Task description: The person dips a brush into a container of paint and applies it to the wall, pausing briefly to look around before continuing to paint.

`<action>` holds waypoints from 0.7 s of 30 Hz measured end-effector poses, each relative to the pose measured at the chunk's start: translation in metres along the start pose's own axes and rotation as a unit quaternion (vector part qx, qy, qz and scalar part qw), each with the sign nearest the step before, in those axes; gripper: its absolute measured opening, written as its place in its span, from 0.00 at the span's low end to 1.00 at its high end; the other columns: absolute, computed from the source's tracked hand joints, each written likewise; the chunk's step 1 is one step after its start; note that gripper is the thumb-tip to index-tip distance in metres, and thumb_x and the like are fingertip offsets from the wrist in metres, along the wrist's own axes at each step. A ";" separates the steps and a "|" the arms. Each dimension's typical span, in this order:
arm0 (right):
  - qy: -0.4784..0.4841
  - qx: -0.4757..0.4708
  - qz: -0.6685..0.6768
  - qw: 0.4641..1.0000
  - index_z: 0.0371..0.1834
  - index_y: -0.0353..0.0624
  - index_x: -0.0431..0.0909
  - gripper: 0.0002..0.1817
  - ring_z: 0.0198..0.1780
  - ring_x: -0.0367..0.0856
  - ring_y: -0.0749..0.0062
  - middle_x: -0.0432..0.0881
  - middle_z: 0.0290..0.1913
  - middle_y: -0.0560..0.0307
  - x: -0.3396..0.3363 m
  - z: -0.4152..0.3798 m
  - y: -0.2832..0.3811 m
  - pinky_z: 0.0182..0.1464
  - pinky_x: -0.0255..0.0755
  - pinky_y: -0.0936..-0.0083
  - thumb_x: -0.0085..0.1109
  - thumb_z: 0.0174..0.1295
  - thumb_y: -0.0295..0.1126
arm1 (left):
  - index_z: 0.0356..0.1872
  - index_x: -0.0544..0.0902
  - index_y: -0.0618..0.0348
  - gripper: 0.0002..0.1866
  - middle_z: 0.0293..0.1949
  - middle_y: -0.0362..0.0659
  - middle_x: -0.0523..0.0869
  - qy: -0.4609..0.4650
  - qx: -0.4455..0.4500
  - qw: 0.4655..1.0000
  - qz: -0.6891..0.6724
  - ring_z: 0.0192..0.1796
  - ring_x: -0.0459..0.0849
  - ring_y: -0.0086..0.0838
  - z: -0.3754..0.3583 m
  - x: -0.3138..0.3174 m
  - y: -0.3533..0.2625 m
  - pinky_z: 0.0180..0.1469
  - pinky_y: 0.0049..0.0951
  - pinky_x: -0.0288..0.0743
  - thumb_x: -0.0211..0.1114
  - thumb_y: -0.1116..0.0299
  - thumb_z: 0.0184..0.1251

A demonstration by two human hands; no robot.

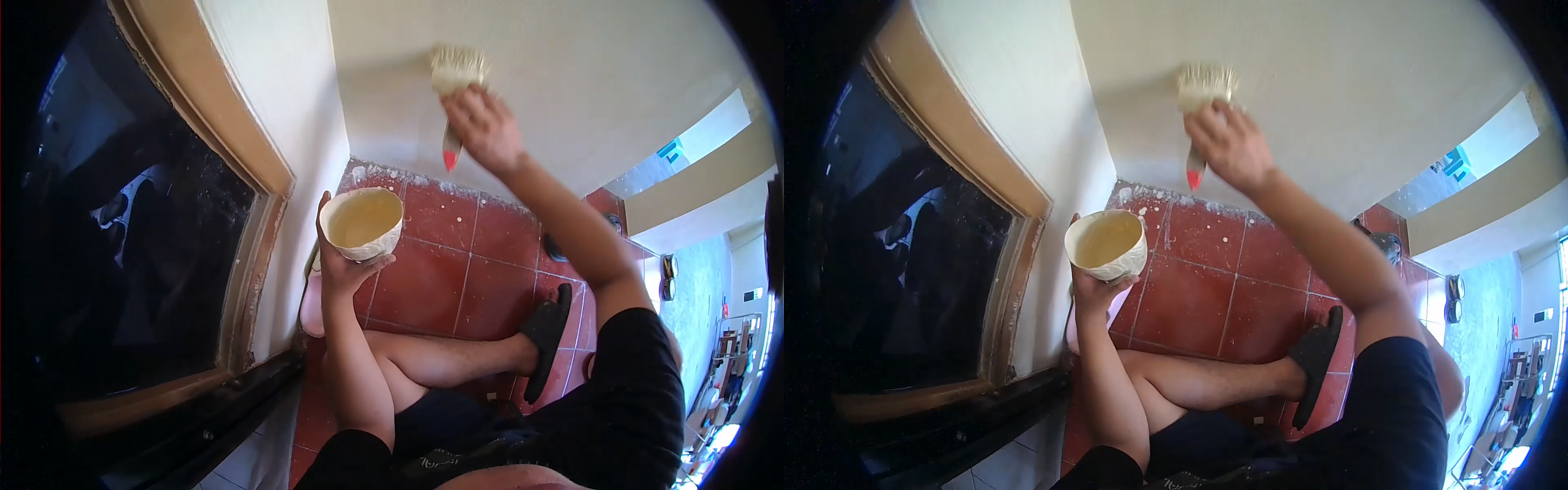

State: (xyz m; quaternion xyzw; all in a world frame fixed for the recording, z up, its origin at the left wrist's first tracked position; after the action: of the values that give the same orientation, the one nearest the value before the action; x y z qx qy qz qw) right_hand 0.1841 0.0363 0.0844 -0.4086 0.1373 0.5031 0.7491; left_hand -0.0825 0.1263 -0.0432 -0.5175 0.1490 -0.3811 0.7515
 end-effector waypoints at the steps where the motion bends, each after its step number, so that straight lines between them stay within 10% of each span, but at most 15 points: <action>1: 0.026 0.001 0.012 1.000 0.54 0.44 0.80 0.23 0.55 0.79 0.57 0.78 0.49 0.56 0.012 -0.017 0.014 0.53 0.79 0.67 0.63 0.51 0.30 | 0.77 0.46 0.58 0.70 0.65 0.53 0.72 -0.005 0.001 1.000 -0.008 0.66 0.75 0.42 0.000 0.001 0.000 0.69 0.44 0.71 0.89 0.58 0.35; 9: 0.210 0.079 0.197 0.954 0.42 0.45 0.76 0.10 0.46 0.80 0.60 0.77 0.43 0.58 0.041 -0.051 0.056 0.45 0.81 0.64 0.60 0.58 0.32 | 0.76 0.48 0.58 0.68 0.66 0.52 0.72 0.000 -0.014 0.999 -0.032 0.67 0.74 0.41 -0.006 0.011 0.009 0.69 0.44 0.70 0.89 0.58 0.36; 16: -0.082 0.043 0.060 0.994 0.45 0.40 0.82 0.15 0.42 0.78 0.57 0.78 0.39 0.52 -0.091 0.080 -0.051 0.44 0.75 0.62 0.65 0.53 0.21 | 0.76 0.49 0.58 0.67 0.67 0.51 0.71 0.010 -0.011 1.000 -0.010 0.68 0.73 0.41 -0.005 0.010 0.011 0.70 0.44 0.70 0.89 0.59 0.36; 21: -0.121 -0.015 -0.019 0.992 0.49 0.44 0.80 0.18 0.42 0.79 0.59 0.79 0.41 0.57 -0.098 0.097 -0.054 0.42 0.77 0.66 0.64 0.52 0.24 | 0.77 0.47 0.59 0.69 0.66 0.51 0.72 -0.005 -0.006 0.999 -0.034 0.68 0.74 0.41 -0.002 0.013 0.003 0.70 0.44 0.70 0.88 0.57 0.36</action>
State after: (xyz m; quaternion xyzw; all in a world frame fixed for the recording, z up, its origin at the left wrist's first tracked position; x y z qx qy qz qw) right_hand 0.1659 0.0372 0.2313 -0.3588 0.0305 0.5364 0.7632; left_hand -0.0737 0.1162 -0.0444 -0.5288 0.1300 -0.4028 0.7357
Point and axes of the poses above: each hand's wrist, its own z-axis towards the middle knuckle, its own x-axis out of the palm, y = z × x, the point moved 1 cm from there along z, towards the middle knuckle
